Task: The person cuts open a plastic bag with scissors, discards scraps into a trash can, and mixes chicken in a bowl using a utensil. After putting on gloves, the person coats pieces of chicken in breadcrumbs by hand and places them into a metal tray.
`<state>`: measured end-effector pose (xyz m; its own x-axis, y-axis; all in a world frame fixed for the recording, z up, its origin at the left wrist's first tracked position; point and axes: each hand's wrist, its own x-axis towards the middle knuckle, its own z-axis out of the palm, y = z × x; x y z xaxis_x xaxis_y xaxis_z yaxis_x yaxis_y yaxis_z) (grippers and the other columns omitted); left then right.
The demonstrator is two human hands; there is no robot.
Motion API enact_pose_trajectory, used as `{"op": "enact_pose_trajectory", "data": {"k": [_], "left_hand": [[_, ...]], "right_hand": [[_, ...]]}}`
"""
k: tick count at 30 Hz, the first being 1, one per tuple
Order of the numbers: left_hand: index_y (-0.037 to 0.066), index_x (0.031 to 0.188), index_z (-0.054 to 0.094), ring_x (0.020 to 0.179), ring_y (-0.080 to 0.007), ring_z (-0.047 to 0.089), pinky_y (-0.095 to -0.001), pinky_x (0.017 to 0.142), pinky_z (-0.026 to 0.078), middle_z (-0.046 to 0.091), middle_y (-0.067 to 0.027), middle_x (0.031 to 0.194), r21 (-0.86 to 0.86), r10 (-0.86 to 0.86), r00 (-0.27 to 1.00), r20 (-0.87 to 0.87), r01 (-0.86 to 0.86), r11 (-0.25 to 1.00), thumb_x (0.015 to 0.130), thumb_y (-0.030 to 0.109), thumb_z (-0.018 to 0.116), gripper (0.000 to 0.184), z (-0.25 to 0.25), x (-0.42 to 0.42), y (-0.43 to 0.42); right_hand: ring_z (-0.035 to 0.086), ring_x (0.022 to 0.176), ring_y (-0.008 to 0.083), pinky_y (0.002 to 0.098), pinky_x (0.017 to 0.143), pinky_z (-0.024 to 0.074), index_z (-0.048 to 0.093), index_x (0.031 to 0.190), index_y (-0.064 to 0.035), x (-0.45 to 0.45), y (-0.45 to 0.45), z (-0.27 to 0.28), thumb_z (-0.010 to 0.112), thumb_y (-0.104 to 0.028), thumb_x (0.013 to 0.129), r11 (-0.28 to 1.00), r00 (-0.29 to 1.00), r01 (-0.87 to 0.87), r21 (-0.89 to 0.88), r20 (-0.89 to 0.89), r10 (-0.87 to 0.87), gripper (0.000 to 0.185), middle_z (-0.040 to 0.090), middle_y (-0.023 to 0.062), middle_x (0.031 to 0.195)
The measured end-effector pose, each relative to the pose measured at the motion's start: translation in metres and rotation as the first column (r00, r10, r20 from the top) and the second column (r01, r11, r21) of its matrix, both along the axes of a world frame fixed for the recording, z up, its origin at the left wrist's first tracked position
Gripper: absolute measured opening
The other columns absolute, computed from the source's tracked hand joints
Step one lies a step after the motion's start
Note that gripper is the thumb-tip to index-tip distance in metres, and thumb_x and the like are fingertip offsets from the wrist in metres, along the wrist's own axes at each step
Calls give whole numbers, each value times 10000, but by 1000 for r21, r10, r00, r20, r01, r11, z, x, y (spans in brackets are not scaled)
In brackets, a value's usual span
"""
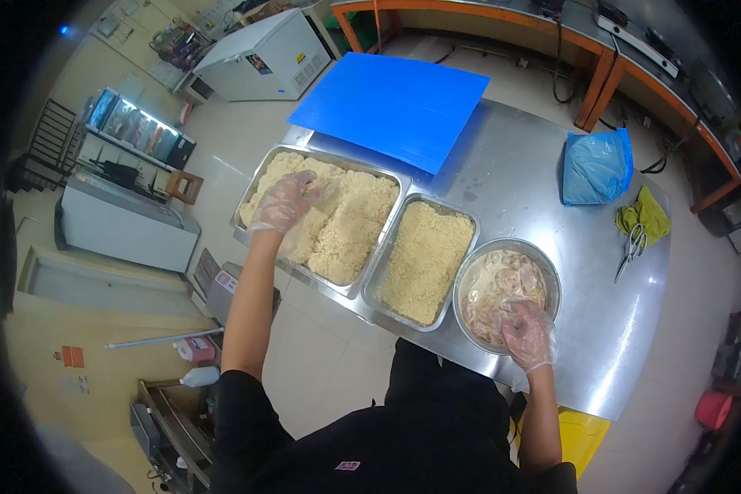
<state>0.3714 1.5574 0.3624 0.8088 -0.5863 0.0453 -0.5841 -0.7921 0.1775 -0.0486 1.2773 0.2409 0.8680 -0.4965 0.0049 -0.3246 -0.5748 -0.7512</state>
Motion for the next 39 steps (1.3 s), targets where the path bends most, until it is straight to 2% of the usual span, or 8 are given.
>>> {"op": "enact_pose_trajectory", "data": {"k": [4,6,10,14,16,20,24,39], "left_hand": [[70,1016,690,936,-357,664,-463,806,531,694,-186,983,-264,0,957,288,79,961,921,406,580,366,-151,80,39],[62,1108,675,935,-386,663,-475,848,517,702,-189,1022,325,-13,995,-95,43,945,963,484,470,491,-100,43,7],[54,813,659,781,-396,667,-513,713,526,679,-202,790,52,-66,944,325,52,997,964,321,492,349,-147,28,13],[40,1129,645,915,-364,670,-476,806,519,691,-209,999,24,-307,897,318,316,949,998,284,469,327,-178,23,24],[36,1307,566,1084,-349,637,-453,936,489,651,-181,1218,-260,-25,1000,-13,21,965,1017,274,445,393,-141,-27,-8],[38,1377,533,1275,-336,537,-413,1084,407,571,-167,1375,-292,-298,916,-269,218,931,1018,294,449,448,-119,-137,-50],[38,1351,563,1282,-332,534,-412,1091,398,573,-188,1367,-413,-444,836,-321,298,860,1002,271,493,425,-245,-181,-34],[61,1213,641,1062,-379,641,-440,927,500,670,-204,1158,-540,-279,832,-479,-29,841,998,252,498,321,-233,-194,-23]], "right_hand": [[607,998,401,457,882,484,659,1042,-17,-6,4,0,725,-142,793,1000,999,5,0,31,-5,287,638,197,1044],[606,991,400,455,878,484,657,1037,-22,-7,4,3,724,-146,795,1000,999,-8,-19,52,9,280,637,193,1037],[607,969,389,449,869,486,657,1028,-35,-17,6,8,699,-174,822,995,997,53,-90,56,-49,252,637,183,1027],[627,930,378,436,841,500,664,1015,-43,-22,-7,30,655,-206,853,990,991,129,-54,-26,-131,230,648,185,1026],[635,920,380,425,829,511,674,1001,-50,-16,-9,29,638,-195,847,990,990,140,0,-25,-140,214,656,189,1022],[653,940,357,430,844,520,702,996,-60,9,-5,11,590,-176,849,957,944,-137,-256,-327,47,218,681,177,1006],[662,967,330,460,853,513,700,1050,-87,33,17,5,551,-212,879,872,816,-318,-373,-576,51,259,699,133,991],[655,956,383,462,867,514,656,1046,-85,42,-19,2,645,-230,797,956,776,-190,-225,-631,6,289,681,221,1011]]}}
